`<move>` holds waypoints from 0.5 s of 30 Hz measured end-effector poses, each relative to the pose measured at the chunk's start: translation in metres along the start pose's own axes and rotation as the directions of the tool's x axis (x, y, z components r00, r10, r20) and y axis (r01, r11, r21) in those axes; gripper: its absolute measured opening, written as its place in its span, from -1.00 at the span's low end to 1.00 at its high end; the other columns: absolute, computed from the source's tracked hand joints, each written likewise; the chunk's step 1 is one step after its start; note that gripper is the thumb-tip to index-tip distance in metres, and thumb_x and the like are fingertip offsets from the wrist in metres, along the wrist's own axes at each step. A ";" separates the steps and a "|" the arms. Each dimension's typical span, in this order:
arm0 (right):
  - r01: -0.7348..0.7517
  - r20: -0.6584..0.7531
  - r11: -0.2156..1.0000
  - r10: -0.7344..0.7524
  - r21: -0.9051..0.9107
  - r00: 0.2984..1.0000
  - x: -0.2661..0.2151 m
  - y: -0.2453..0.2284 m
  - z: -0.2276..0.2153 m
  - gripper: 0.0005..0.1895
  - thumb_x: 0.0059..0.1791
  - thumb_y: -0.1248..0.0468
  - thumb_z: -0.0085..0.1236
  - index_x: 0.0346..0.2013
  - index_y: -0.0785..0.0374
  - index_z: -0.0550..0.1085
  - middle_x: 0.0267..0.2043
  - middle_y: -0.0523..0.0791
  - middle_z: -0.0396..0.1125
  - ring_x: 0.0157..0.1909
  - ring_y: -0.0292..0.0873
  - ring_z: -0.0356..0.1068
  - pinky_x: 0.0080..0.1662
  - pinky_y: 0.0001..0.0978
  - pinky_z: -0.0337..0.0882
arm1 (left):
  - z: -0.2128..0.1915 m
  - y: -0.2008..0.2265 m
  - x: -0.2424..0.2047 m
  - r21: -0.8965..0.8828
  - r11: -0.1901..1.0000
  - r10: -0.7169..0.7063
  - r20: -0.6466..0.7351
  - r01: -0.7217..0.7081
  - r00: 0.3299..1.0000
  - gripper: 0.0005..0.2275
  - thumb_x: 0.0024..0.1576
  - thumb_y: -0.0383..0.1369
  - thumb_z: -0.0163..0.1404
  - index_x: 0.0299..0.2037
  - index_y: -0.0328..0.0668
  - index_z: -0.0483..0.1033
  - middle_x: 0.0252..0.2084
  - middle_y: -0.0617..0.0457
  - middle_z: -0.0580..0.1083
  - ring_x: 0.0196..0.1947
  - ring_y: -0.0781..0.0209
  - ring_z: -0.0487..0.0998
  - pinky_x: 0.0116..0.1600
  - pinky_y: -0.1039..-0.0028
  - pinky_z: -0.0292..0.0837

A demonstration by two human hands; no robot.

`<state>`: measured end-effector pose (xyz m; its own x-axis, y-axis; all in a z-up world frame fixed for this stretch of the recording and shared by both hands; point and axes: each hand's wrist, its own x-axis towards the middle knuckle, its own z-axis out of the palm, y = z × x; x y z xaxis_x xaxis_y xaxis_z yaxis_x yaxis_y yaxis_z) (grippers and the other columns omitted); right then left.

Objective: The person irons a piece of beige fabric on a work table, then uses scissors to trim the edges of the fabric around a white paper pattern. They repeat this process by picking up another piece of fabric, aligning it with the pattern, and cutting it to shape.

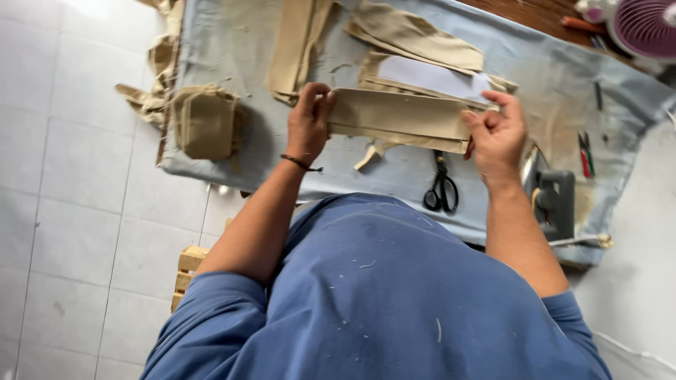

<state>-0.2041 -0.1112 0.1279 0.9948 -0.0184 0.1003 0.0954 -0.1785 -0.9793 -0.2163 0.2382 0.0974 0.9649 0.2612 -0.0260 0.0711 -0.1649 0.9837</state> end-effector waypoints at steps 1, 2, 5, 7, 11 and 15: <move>0.008 0.015 1.000 -0.008 0.007 1.000 0.002 -0.010 0.002 -0.61 0.16 0.47 0.21 0.22 0.37 0.27 -0.51 -0.02 0.27 -0.68 -0.19 0.26 -0.65 -0.34 0.34 | -0.006 -0.002 0.005 0.004 1.000 0.003 -0.018 -0.003 1.000 -0.96 0.31 -0.24 0.01 -0.12 0.12 0.46 -0.57 -0.01 0.52 -0.73 0.22 0.52 -0.64 0.61 0.49; 0.008 -0.001 1.000 -0.008 0.029 1.000 0.004 -0.019 0.003 -0.66 0.19 0.48 0.14 0.21 0.38 0.27 -0.47 0.02 0.30 -0.60 -0.17 0.32 -0.56 -0.33 0.42 | -0.011 -0.003 0.011 -0.128 0.992 -0.027 -0.130 0.010 0.991 -0.96 0.34 -0.26 -0.07 -0.09 0.09 0.39 -0.53 -0.02 0.52 -0.69 0.22 0.54 -0.61 0.61 0.52; 0.000 -0.030 0.999 0.002 0.047 1.000 0.008 -0.030 -0.001 -0.72 0.21 0.49 0.09 0.19 0.40 0.28 -0.42 0.09 0.34 -0.52 -0.13 0.38 -0.43 -0.29 0.52 | -0.028 -0.020 0.044 -0.283 0.959 -0.091 -0.313 -0.001 0.945 -0.89 0.36 -0.21 -0.14 -0.03 0.06 0.30 -0.40 -0.06 0.54 -0.61 0.23 0.55 -0.53 0.59 0.60; -0.013 -0.043 0.999 0.014 0.035 0.999 0.007 -0.023 -0.006 -0.74 0.21 0.50 0.11 0.17 0.42 0.31 -0.42 0.11 0.36 -0.51 -0.12 0.38 -0.39 -0.26 0.54 | -0.036 -0.037 0.062 -0.313 0.950 -0.123 -0.386 -0.004 0.914 -0.83 0.35 -0.14 -0.13 0.00 0.06 0.28 -0.32 -0.10 0.55 -0.57 0.24 0.55 -0.47 0.57 0.65; -0.133 0.002 0.991 0.133 0.018 0.991 0.003 0.002 -0.008 -0.76 0.19 0.45 0.08 0.15 0.38 0.37 -0.40 0.13 0.39 -0.51 -0.11 0.40 -0.42 -0.26 0.56 | -0.043 -0.095 0.081 -0.128 0.956 -0.294 -0.382 0.264 0.876 -0.78 0.31 -0.23 -0.03 0.07 0.03 0.24 -0.27 -0.09 0.59 -0.47 0.11 0.68 -0.43 0.38 0.73; -0.257 0.048 0.965 0.259 -0.048 0.965 -0.006 0.036 -0.011 -0.78 0.15 0.41 0.11 0.10 0.36 0.43 -0.39 0.12 0.42 -0.49 -0.15 0.41 -0.39 -0.31 0.56 | -0.048 -0.144 0.076 0.250 0.858 -0.314 -0.433 0.448 0.845 -0.66 0.21 -0.13 0.10 0.06 0.05 0.24 -0.39 -0.05 0.57 -0.31 -0.05 0.67 -0.19 0.09 0.60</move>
<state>-0.2076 -0.1286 0.0944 0.9861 -0.0172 -0.1651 -0.1649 -0.2151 -0.9626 -0.1654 0.3275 -0.0373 0.6833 0.6845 -0.2541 0.5562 -0.2626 0.7884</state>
